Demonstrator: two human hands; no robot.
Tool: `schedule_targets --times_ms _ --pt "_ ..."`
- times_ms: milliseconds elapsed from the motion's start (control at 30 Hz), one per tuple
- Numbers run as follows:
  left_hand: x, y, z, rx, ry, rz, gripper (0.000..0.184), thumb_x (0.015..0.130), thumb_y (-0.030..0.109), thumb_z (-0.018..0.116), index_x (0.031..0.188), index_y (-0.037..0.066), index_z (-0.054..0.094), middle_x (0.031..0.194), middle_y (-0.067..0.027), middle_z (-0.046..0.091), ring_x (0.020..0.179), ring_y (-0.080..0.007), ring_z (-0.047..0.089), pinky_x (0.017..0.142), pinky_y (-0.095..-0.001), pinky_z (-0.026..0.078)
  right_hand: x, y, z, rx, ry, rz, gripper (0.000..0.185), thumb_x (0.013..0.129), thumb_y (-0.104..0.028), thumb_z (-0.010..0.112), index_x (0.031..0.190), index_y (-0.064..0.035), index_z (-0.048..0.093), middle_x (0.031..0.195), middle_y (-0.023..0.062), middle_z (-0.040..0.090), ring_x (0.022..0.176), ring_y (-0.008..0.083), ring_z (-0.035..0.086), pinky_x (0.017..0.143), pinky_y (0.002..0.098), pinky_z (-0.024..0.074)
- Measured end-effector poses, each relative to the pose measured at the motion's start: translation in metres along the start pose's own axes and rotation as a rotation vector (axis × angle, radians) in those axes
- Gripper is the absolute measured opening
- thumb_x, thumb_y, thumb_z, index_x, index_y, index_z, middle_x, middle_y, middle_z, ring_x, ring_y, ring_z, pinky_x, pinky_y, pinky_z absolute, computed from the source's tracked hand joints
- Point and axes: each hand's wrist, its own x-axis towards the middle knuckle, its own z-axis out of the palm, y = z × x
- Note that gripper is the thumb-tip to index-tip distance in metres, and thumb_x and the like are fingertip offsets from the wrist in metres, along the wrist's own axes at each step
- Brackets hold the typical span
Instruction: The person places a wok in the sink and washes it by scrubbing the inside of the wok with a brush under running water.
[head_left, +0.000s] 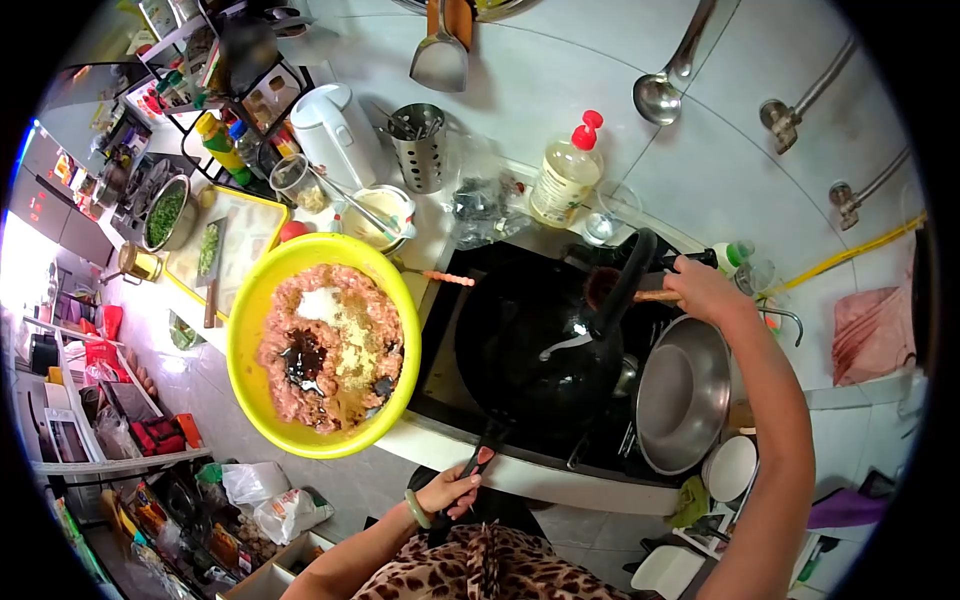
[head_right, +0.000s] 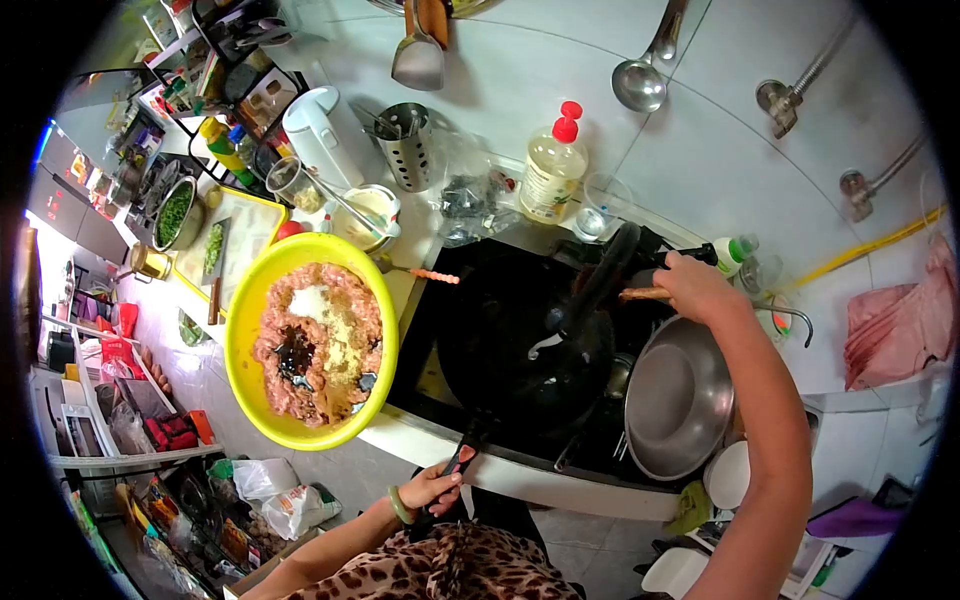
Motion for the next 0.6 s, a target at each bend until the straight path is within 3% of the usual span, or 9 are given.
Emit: schedule_targets --times_ms 200,233,300,333,367,433,467,533,600 --pt "0.004 -0.004 -0.004 -0.038 -0.009 -0.003 0.026 0.091 0.031 0.047 0.076 0.011 0.039 0.053 -0.0002 0.041 0.035 -0.0093 0.038 0.033 -0.0231 0.032 -0.031 -0.038 0.021 -0.102 0.117 0.018 0.010 0.072 -0.007 0.058 0.082 -0.0046 0.056 0.101 0.0156 0.050 0.086 0.0332 0.056 0.069 0.0409 0.0463" --pt "0.005 -0.005 -0.005 -0.025 -0.034 0.002 0.028 0.091 0.032 0.046 0.075 0.011 0.039 0.053 -0.0003 0.041 0.035 -0.0096 0.038 0.034 -0.0232 0.032 -0.037 -0.063 0.016 -0.084 -0.023 0.107 0.009 0.073 -0.007 0.057 0.082 -0.0044 0.056 0.103 0.0160 0.051 0.085 0.0334 0.057 0.067 0.0411 0.0468" --pt "0.005 -0.004 -0.004 -0.017 -0.045 0.001 0.028 0.092 0.033 0.045 0.076 0.011 0.039 0.053 -0.0003 0.041 0.036 -0.0099 0.038 0.034 -0.0237 0.033 -0.049 -0.096 0.038 0.013 0.063 0.091 0.025 0.075 -0.010 0.054 0.099 -0.0140 0.056 0.079 0.0126 0.059 0.071 0.0304 0.060 0.062 0.0407 0.0469" --pt "0.005 -0.003 -0.003 -0.013 -0.038 0.007 0.028 0.092 0.033 0.044 0.077 0.010 0.040 0.053 -0.0004 0.041 0.036 -0.0102 0.038 0.035 -0.0242 0.033 -0.055 -0.116 0.043 0.037 0.017 0.103 0.037 0.075 -0.008 0.052 0.110 -0.0189 0.054 0.073 0.0119 0.059 0.072 0.0296 0.060 0.061 0.0403 0.0472" --pt "0.005 -0.003 -0.003 -0.008 -0.046 0.007 0.028 0.092 0.033 0.044 0.077 0.010 0.040 0.053 -0.0004 0.041 0.036 -0.0102 0.038 0.035 -0.0242 0.033 -0.063 -0.134 0.048 0.133 0.047 0.073 0.044 0.075 -0.007 0.051 0.116 -0.0219 0.052 0.074 0.0124 0.060 0.072 0.0304 0.060 0.061 0.0403 0.0474" --pt "0.005 -0.004 -0.002 -0.028 -0.012 0.003 0.029 0.092 0.036 0.044 0.079 0.010 0.041 0.053 -0.0004 0.041 0.036 -0.0108 0.037 0.036 -0.0253 0.033 -0.071 -0.167 0.051 0.220 -0.211 0.157 0.045 0.081 -0.004 0.041 0.121 -0.0225 0.050 0.078 0.0173 0.061 0.074 0.0319 0.061 0.063 0.0412 0.0491" --pt "0.004 -0.005 -0.001 -0.031 -0.014 -0.001 0.029 0.092 0.036 0.044 0.079 0.010 0.041 0.053 -0.0004 0.041 0.036 -0.0108 0.037 0.036 -0.0253 0.033 -0.076 -0.181 0.054 0.248 -0.314 0.136 0.042 0.082 -0.011 0.045 0.121 -0.0246 0.050 0.080 0.0161 0.062 0.075 0.0313 0.061 0.065 0.0419 0.0488" --pt "0.004 -0.003 0.002 -0.048 0.019 -0.021 0.031 0.089 0.038 0.048 0.078 0.009 0.041 0.052 -0.0001 0.039 0.035 -0.0103 0.037 0.035 -0.0249 0.032 -0.082 -0.213 0.057 0.483 -0.320 0.079 0.041 0.082 -0.018 0.049 0.122 -0.0278 0.049 0.085 0.0150 0.062 0.076 0.0315 0.060 0.068 0.0417 0.0486" --pt "0.004 -0.002 0.006 -0.051 0.019 -0.031 0.032 0.089 0.038 0.048 0.078 0.009 0.041 0.052 0.0001 0.039 0.036 -0.0101 0.036 0.035 -0.0248 0.032 -0.062 -0.235 0.077 0.670 -0.149 0.076 0.041 0.083 -0.020 0.049 0.123 -0.0279 0.047 0.085 0.0162 0.062 0.077 0.0318 0.060 0.069 0.0416 0.0487"
